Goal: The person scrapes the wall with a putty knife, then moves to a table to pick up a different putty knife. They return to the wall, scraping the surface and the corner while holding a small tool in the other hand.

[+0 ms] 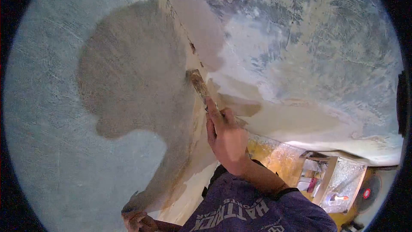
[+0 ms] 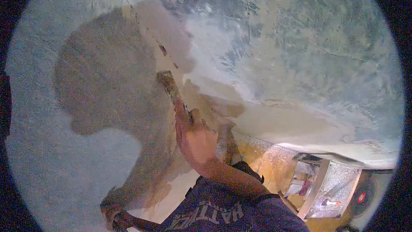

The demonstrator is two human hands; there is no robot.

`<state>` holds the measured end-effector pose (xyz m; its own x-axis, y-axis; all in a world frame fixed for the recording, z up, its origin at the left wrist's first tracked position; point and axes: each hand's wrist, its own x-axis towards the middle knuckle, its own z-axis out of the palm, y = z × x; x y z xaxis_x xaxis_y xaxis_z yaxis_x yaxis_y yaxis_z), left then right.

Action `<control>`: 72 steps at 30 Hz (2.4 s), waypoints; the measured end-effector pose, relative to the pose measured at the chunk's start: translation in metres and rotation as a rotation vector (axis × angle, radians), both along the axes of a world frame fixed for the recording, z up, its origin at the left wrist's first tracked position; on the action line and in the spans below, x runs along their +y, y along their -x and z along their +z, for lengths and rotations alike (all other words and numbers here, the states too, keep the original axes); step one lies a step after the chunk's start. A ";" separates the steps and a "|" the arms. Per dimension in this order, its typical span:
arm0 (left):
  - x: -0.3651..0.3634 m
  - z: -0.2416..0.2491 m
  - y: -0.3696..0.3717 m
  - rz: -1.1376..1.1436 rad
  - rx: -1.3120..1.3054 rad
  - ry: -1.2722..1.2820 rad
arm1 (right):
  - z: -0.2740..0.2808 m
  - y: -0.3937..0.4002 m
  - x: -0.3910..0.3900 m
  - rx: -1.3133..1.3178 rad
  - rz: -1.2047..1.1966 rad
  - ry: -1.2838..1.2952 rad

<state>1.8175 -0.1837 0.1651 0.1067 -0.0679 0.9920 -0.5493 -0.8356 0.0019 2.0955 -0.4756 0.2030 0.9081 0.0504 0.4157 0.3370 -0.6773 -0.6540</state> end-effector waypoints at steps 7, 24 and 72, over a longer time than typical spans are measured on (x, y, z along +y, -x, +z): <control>0.004 0.001 0.004 0.005 0.005 -0.050 | -0.006 -0.004 -0.004 -0.013 0.014 -0.090; -0.007 0.008 0.002 0.057 0.081 0.016 | -0.013 -0.013 -0.003 0.118 0.111 -0.243; -0.039 0.028 -0.026 0.217 0.027 -0.064 | -0.009 -0.022 0.015 -0.046 -0.015 -0.138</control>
<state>1.8431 -0.2230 0.1926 0.1522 -0.1029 0.9830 -0.3568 -0.9332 -0.0424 2.1171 -0.4607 0.1942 0.8879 -0.0237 0.4593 0.3597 -0.5868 -0.7255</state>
